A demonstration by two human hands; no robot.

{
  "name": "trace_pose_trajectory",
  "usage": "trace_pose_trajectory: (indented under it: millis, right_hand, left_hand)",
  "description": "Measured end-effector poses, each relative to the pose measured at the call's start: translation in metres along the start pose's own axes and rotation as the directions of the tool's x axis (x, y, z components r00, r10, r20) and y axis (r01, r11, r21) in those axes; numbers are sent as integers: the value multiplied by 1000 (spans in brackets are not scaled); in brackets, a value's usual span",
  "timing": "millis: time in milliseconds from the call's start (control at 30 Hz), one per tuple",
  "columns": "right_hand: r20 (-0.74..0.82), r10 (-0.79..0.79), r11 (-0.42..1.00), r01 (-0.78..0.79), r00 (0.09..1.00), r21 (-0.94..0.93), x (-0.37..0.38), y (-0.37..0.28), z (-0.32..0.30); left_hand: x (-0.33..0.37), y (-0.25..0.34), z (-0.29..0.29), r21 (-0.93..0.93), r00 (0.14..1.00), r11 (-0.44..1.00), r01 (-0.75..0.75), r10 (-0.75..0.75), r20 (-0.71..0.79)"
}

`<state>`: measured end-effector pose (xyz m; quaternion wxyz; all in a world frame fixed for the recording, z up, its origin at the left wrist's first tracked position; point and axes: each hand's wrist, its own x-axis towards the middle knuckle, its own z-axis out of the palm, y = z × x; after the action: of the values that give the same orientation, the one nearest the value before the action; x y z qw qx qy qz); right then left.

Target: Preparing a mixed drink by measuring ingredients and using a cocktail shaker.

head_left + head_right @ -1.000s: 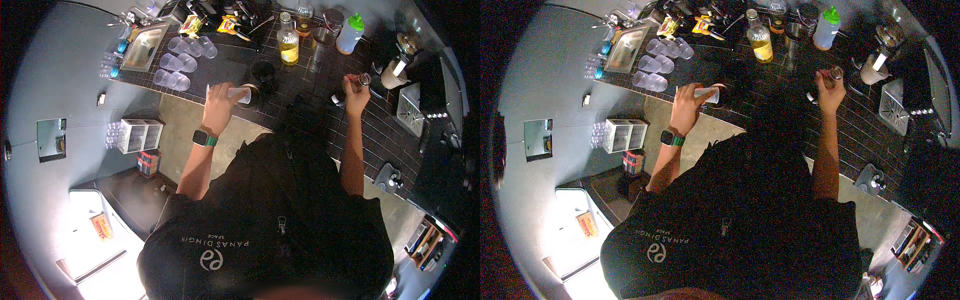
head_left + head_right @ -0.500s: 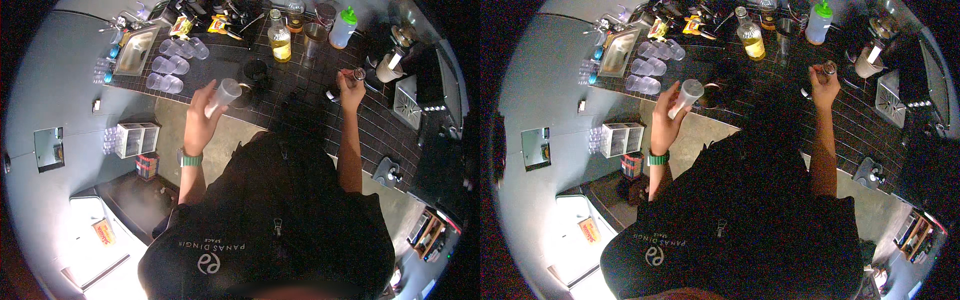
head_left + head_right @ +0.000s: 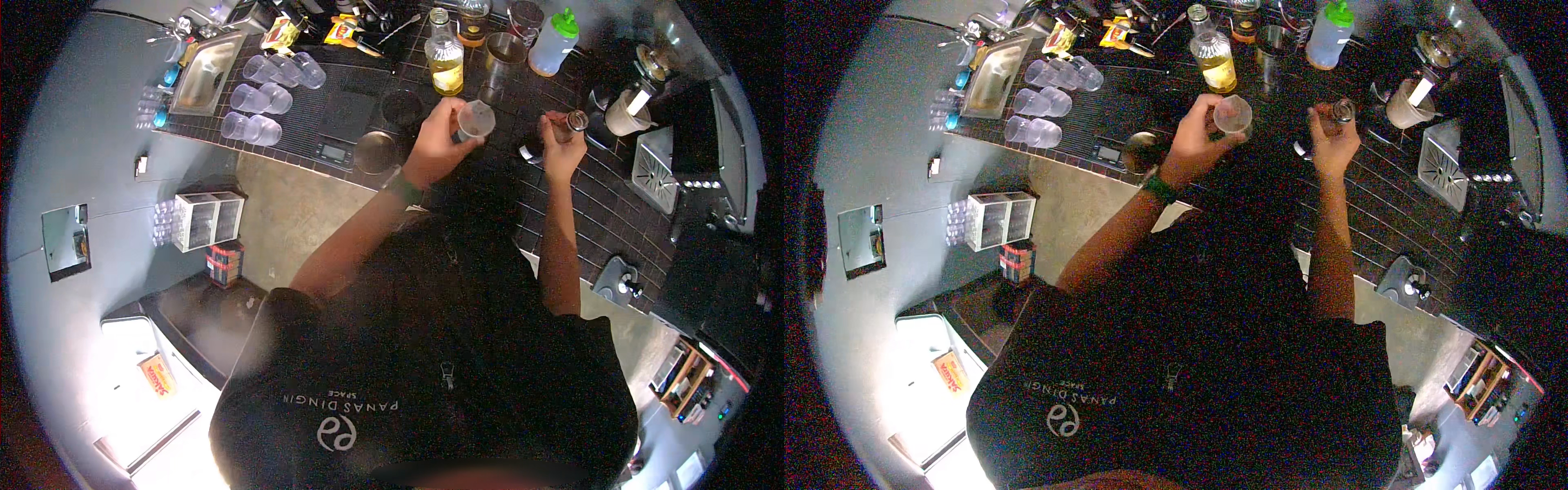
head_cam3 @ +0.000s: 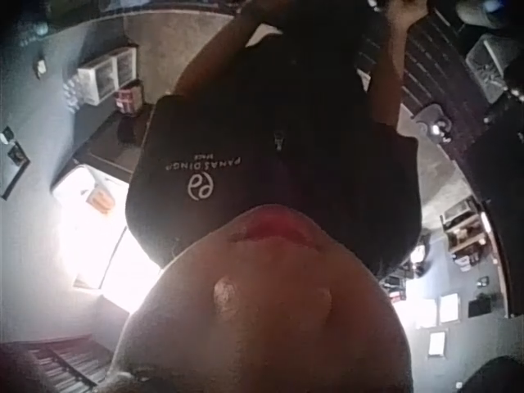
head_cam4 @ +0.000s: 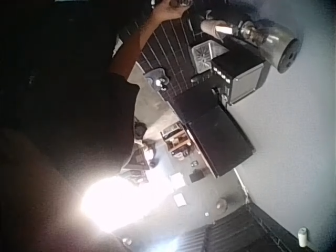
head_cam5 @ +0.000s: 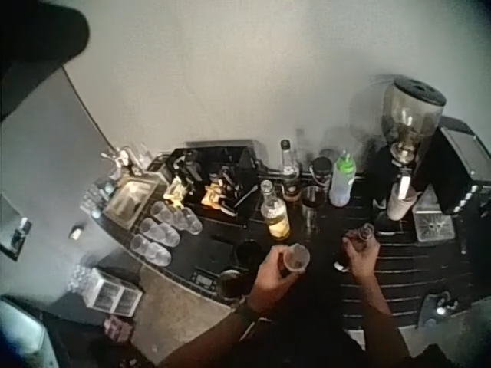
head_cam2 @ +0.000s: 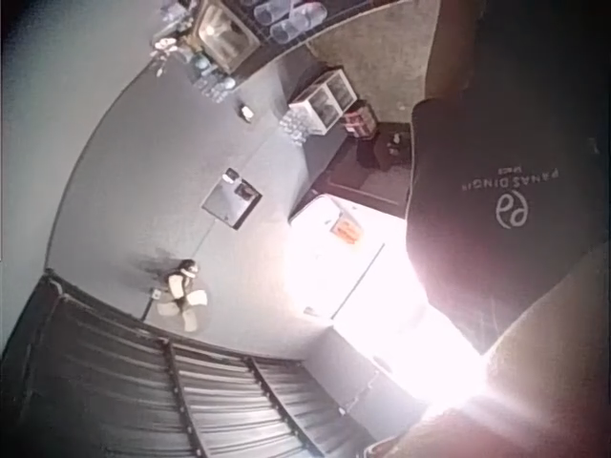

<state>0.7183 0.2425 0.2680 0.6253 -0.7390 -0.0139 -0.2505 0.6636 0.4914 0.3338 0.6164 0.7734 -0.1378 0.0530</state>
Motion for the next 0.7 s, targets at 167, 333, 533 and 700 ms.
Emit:
trace_pose_trajectory:
  millis: [167, 333, 533, 700]
  right_hand:
    - [12, 13, 997, -12, 1000, -81, -1, -2, -4]
    - [21, -5, 1000, 6, 1000, -18, -1, -8, 2]
    - [37, -67, 996, 69, 997, -52, 10, 3, -2]
    - [58, 70, 996, -67, 996, -58, 11, 0, -1]
  left_hand:
    - [12, -64, 21, 135, 985, 976, 169, -162, -64]
    - [5, -101, 26, 249, 957, 932, 262, -220, -188]
    - [-10, -100, 25, 216, 937, 917, 334, -297, -185]
    - [-32, -105, 26, 496, 914, 783, 375, -403, -55]
